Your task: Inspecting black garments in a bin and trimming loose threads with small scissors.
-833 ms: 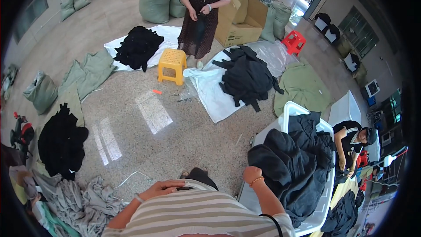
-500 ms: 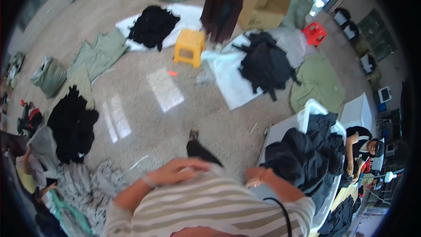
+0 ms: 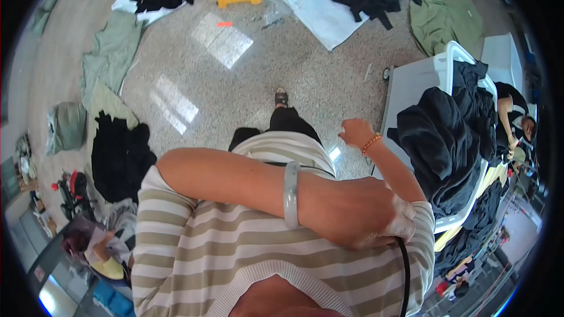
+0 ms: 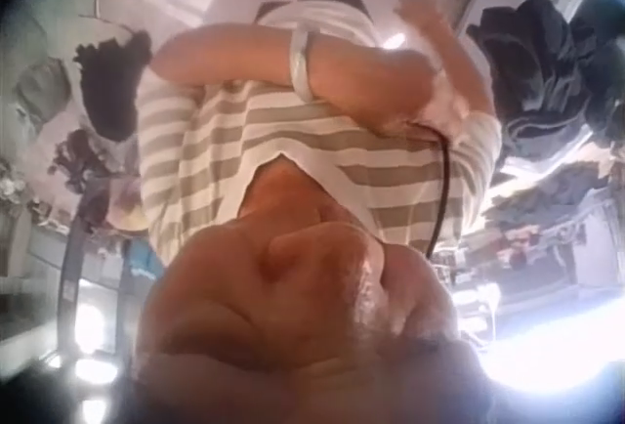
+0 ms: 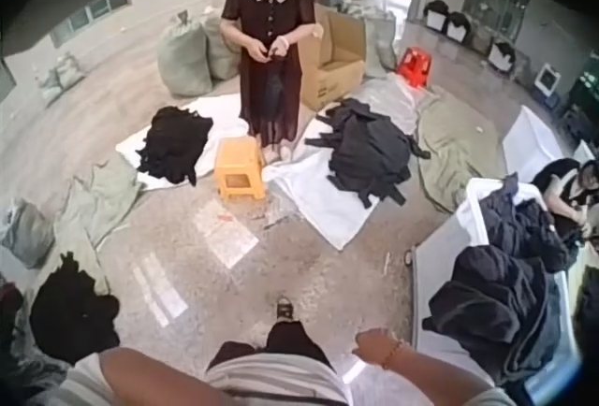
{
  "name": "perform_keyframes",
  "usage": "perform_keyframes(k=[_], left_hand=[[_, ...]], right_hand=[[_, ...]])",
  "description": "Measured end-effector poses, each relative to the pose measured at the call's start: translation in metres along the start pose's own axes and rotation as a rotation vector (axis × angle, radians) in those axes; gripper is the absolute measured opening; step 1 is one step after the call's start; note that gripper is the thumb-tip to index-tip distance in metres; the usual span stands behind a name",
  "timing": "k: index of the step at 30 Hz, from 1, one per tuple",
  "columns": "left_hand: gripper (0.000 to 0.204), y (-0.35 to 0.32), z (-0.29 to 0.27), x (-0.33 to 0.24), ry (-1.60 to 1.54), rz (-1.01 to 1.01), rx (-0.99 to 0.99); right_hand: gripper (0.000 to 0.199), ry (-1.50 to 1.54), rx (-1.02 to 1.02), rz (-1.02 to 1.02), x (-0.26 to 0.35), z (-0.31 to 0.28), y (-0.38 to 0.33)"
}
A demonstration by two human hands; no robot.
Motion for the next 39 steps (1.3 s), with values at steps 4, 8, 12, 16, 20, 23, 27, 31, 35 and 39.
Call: perform_keyframes(k=[4, 8, 12, 16, 20, 23, 27, 31, 35, 39], left_hand=[[0.015, -0.026, -0.029, 0.003, 0.136, -0.173, -0.100], [0.011, -0.060, -0.052, 0.010, 0.185, -0.299, -0.195], [0.012, -0.086, -0.064, 0.026, -0.088, -0.444, -0.062], [0.017, -0.091, -0.050, 0.040, 0.023, -0.397, -0.090], [0.020, -0.076, -0.027, 0.052, 0.142, -0.301, -0.027], [0.023, -0.053, 0.028, 0.066, 0.179, -0.363, 0.188], [0.018, -0.034, 0.110, 0.044, 0.736, 0.663, 0.681], [0.025, -0.032, 0.147, 0.021, 0.604, 0.619, 0.764], [0.026, -0.042, 0.191, 0.027, -0.028, 0.229, 0.830], [0.036, -0.043, 0.188, 0.037, -0.617, -0.045, 0.882]], right_hand=[[0.040, -0.055, 0.190, 0.080, 0.036, -0.033, -0.025], [0.042, 0.401, 0.333, 0.065, 0.047, -0.024, -0.060], [0.041, 0.417, 0.310, -0.008, 0.083, 0.012, -0.053], [0.039, 0.478, 0.239, -0.054, 0.167, 0.050, -0.071], [0.038, 0.533, 0.108, -0.090, 0.259, 0.052, -0.046], [0.037, 0.585, -0.013, -0.159, 0.304, 0.040, 0.000], [0.036, 0.644, -0.140, -0.232, 0.345, 0.019, 0.043], [0.035, 0.685, -0.279, -0.225, 0.359, -0.001, 0.057], [0.034, 0.675, -0.456, -0.200, 0.352, -0.028, 0.062], [0.035, 0.716, -0.415, -0.278, 0.350, -0.066, 0.107]])
Point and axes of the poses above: each hand's wrist, its own y-axis towards the middle knuckle, its own z-axis out of the palm, x = y × z, the point moved 6 cm from there along y, towards the middle knuckle, and after that the axes turned 10 degrees about y, right-handed, at the moved point
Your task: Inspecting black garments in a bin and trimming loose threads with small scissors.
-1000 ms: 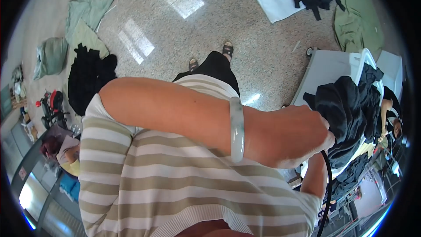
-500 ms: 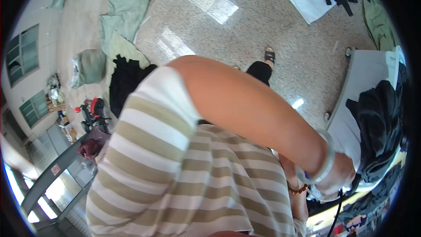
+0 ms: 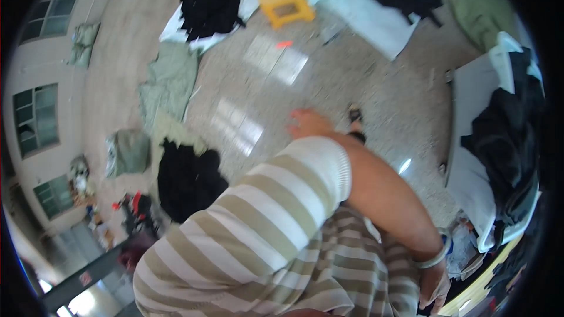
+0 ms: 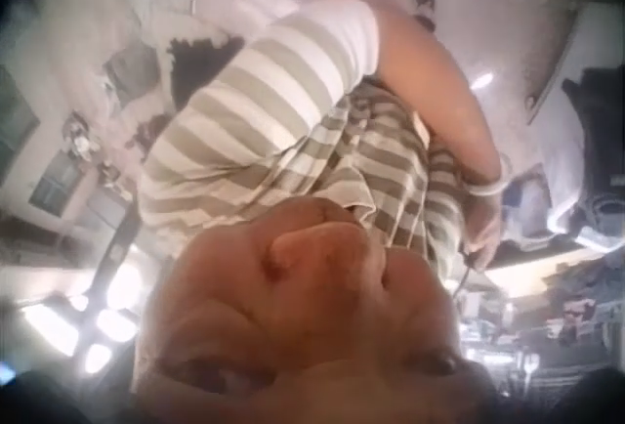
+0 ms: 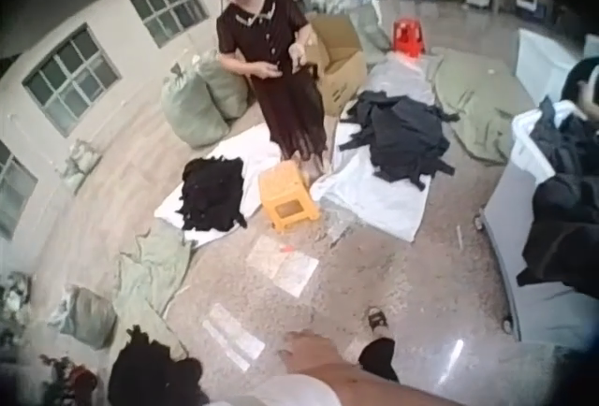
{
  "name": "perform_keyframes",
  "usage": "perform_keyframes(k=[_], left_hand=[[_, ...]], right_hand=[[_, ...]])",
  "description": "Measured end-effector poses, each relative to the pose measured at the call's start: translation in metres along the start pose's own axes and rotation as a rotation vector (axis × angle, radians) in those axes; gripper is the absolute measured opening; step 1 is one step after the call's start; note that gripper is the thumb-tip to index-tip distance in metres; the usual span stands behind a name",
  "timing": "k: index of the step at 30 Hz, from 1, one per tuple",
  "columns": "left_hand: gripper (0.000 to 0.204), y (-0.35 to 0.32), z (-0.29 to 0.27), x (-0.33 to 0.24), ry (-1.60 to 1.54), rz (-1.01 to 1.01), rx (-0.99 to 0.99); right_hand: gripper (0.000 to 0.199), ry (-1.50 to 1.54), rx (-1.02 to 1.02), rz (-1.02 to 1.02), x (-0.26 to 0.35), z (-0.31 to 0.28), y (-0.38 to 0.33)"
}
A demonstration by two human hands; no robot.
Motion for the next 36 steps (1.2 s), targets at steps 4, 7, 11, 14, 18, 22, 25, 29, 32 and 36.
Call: perform_keyframes(k=[4, 7, 11, 14, 18, 22, 25, 29, 32, 36], left_hand=[[0.030, -0.037, -0.006, -0.089, 0.173, 0.265, -0.055], [0.030, -0.073, -0.041, -0.106, 0.374, -0.099, -0.278], [0.035, -0.161, -0.038, -0.159, 0.740, -0.122, -0.672], [0.035, -0.237, 0.010, -0.181, 0.738, -0.220, -0.765], [0.039, -0.347, 0.065, -0.110, 0.128, -0.319, -1.180], [0.044, -0.379, 0.119, -0.023, -0.095, -0.520, -1.426], [0.052, -0.331, 0.122, -0.005, -0.083, -0.494, -1.263], [0.047, -0.296, 0.075, 0.002, -0.109, -0.487, -1.208], [0.046, -0.255, 0.029, 0.010, 0.003, -0.506, -1.130], [0.046, -0.207, -0.021, 0.042, -0.093, -0.714, -1.022]], right_hand=[[0.038, 0.106, 0.117, -0.187, 0.020, 0.014, 0.044], [0.038, -0.012, 0.150, -0.312, 0.002, -0.025, 0.059], [0.039, 0.065, 0.245, -0.422, -0.028, -0.037, 0.052], [0.041, 0.199, 0.395, -0.448, -0.100, 0.022, -0.031], [0.039, 0.145, 0.399, -0.200, -0.071, -0.017, -0.111], [0.038, 0.378, 0.324, 0.031, -0.082, -0.037, -0.180], [0.035, 0.854, 0.143, 0.253, -0.108, -0.046, -0.224], [0.037, 0.813, 0.044, 0.175, -0.119, -0.096, -0.236], [0.037, 0.721, 0.010, 0.077, -0.115, -0.152, -0.248], [0.040, 0.762, 0.009, 0.052, -0.148, -0.203, -0.275]])
Point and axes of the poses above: each hand's wrist, its own y-axis towards the middle knuckle, its own z-axis out of the palm, x = y × z, the point moved 6 cm from there along y, towards the middle knuckle, and after that the axes turned 10 degrees about y, right-handed, at the moved point
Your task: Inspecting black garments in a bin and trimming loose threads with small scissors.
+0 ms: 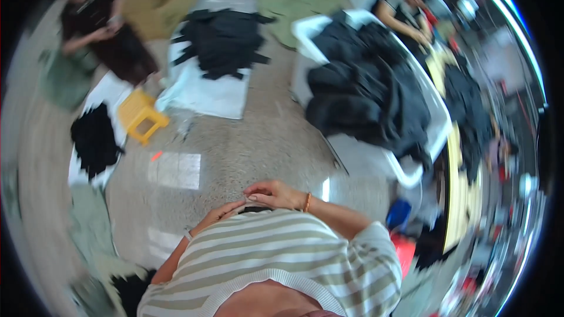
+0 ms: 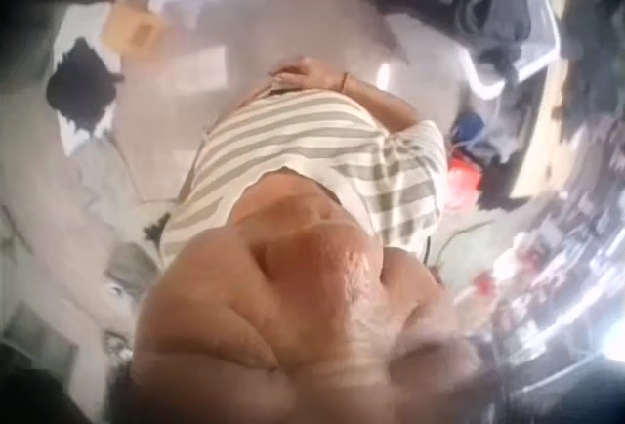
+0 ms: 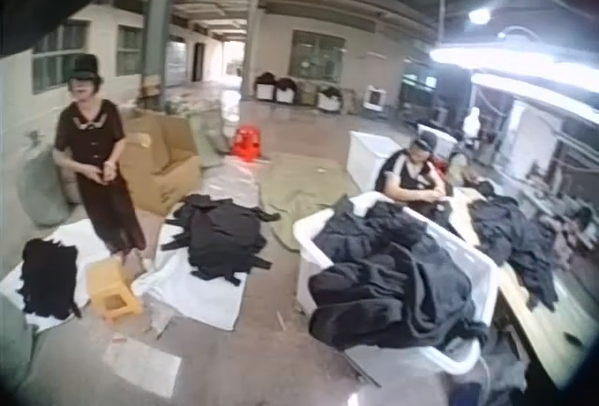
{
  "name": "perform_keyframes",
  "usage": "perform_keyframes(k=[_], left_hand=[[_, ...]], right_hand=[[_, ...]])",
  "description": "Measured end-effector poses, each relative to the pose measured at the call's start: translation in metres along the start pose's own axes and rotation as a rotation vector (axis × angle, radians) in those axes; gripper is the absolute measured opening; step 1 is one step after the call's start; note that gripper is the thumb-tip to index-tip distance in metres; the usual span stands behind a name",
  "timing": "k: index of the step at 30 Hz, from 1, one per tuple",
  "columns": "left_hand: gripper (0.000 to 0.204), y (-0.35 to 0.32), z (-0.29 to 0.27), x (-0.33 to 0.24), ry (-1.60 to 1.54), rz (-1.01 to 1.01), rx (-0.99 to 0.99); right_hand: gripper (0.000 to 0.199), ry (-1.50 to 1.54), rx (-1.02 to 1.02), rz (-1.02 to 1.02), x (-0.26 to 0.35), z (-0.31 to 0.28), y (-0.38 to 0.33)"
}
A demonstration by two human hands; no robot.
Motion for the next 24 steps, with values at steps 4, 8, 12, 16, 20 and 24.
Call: perform_keyframes(k=[4, 8, 12, 16, 20, 24], left_hand=[[0.047, 0.068, 0.018, -0.020, 0.017, 0.011, 0.190], [0.047, 0.121, 0.034, -0.055, 0.191, 0.050, 0.342], [0.043, 0.171, 0.042, -0.058, 0.216, -0.041, 0.440], [0.040, 0.231, 0.037, -0.055, 0.368, 0.022, 0.414], [0.034, 0.286, 0.039, -0.102, 0.447, 0.113, 0.321], [0.030, 0.342, 0.041, -0.153, 0.519, 0.328, 0.251]], right_hand=[[0.049, 0.122, -0.091, -0.060, -0.012, -0.042, -0.049], [0.046, 0.255, -0.291, -0.136, -0.018, -0.072, -0.091], [0.040, 0.273, -0.588, -0.065, -0.029, -0.099, -0.113], [0.034, 0.179, -0.921, -0.105, -0.027, -0.139, -0.128], [0.034, -0.608, -1.389, -0.146, -0.021, -0.213, -0.170], [0.062, -0.908, -1.772, -0.071, 0.002, -0.276, -0.217]])
Point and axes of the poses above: each hand's wrist, its own y-axis towards the middle knuckle, its own z-axis out of the palm, x = y × z, the point moved 6 cm from there along y, towards the middle knuckle, and after that the axes turned 10 degrees about y, right-handed, at the moved point
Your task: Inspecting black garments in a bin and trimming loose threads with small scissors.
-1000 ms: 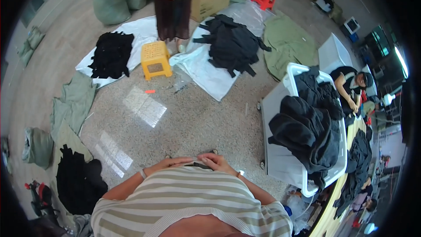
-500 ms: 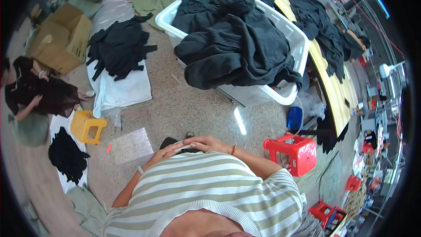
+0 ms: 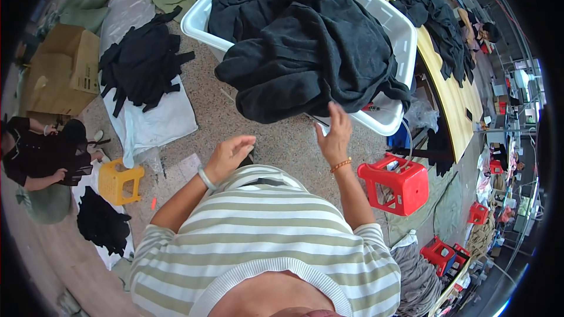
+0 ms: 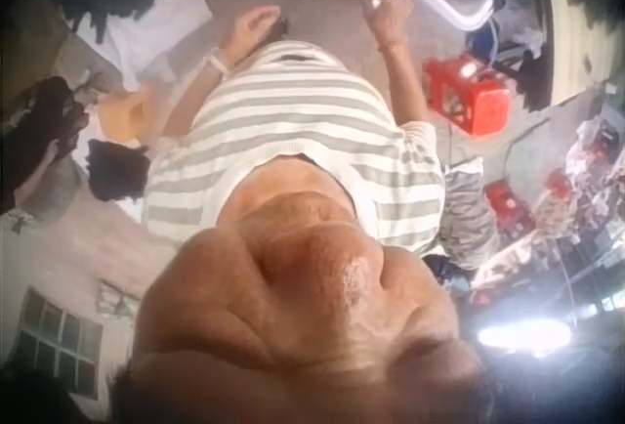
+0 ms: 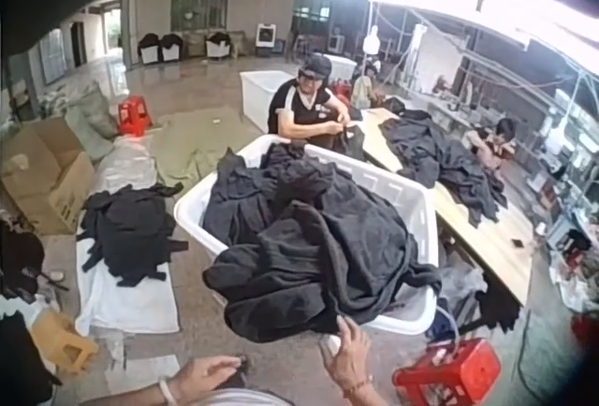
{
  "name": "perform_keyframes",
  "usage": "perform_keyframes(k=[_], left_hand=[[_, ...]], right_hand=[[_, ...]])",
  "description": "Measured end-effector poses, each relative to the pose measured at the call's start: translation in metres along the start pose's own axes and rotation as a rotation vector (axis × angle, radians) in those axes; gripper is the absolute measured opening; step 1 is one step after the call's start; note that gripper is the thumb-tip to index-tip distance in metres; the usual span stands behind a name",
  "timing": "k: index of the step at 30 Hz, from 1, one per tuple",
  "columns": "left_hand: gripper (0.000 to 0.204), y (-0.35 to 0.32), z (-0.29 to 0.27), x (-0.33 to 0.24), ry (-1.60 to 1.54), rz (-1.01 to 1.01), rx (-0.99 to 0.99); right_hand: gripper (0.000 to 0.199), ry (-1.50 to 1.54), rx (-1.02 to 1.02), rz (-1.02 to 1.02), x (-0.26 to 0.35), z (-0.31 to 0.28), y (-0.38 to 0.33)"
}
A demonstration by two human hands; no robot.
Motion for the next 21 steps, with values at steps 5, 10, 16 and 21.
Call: perform_keyframes(k=[5, 10, 16, 21], left_hand=[[0.027, 0.097, -0.023, -0.037, 0.368, 0.376, -0.201], [0.054, 0.208, -0.002, -0.050, 0.677, 0.583, -0.349], [0.038, 0.292, 0.021, -0.066, 0.877, 0.681, -0.355], [0.019, 0.291, -0.011, -0.108, 0.332, 0.191, -0.073]], right_hand=[[0.042, -0.248, 0.016, -0.110, -0.048, 0.012, 0.058], [0.016, 0.551, 0.036, 0.314, -0.095, -0.018, 0.095], [0.018, 0.583, -0.145, 0.112, -0.146, -0.127, 0.186], [0.010, 0.480, 0.006, -0.051, -0.156, -0.194, 0.294]])
Point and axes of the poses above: each hand's wrist, its own y-axis towards the middle knuckle, its own z-axis out of the palm, x = y × z, the point moved 6 cm from there along y, towards the middle knuckle, and after that the axes turned 10 degrees about y, right-handed, at the moved point
